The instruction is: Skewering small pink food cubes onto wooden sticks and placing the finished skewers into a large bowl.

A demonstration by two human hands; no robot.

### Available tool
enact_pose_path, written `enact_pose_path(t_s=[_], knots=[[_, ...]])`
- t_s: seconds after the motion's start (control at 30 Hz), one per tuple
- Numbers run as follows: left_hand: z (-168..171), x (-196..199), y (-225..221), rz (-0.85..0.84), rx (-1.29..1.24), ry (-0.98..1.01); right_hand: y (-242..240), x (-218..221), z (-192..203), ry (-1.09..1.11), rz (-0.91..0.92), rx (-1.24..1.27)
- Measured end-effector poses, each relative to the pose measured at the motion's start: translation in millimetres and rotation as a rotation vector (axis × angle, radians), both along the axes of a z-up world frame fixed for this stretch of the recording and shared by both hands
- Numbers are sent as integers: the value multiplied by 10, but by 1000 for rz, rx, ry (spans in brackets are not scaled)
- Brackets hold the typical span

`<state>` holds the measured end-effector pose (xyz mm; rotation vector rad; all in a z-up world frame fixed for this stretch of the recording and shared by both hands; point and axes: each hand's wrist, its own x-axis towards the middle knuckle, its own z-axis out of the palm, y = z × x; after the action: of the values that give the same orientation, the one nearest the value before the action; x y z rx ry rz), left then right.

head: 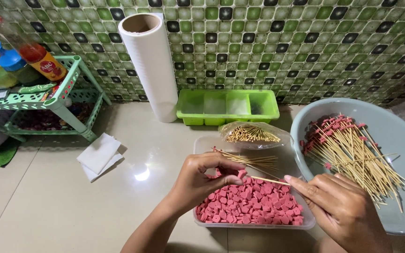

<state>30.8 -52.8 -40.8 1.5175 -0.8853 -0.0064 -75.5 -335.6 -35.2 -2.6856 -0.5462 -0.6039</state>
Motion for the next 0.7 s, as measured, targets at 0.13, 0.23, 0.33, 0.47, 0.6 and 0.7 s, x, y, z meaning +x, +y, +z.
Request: enact_pose_path(t_s=[0.13,0.23,0.33,0.47,0.6,0.7], knots=[[42,-28,11,72,25,-104,52,1,90,-22,54,24],[59,-75,6,110,21,-138,41,-24,48,-19,25,38],[54,-125,5,160,9,-234,13,2,55,-38,85,23],[101,-170,13,186,11,-319,76,15,36,-40,105,30],[168,-231,37,172,22,-310,194,16,61,0,84,66],[172,-238,43,187,56,-329,219,24,70,11,80,72]])
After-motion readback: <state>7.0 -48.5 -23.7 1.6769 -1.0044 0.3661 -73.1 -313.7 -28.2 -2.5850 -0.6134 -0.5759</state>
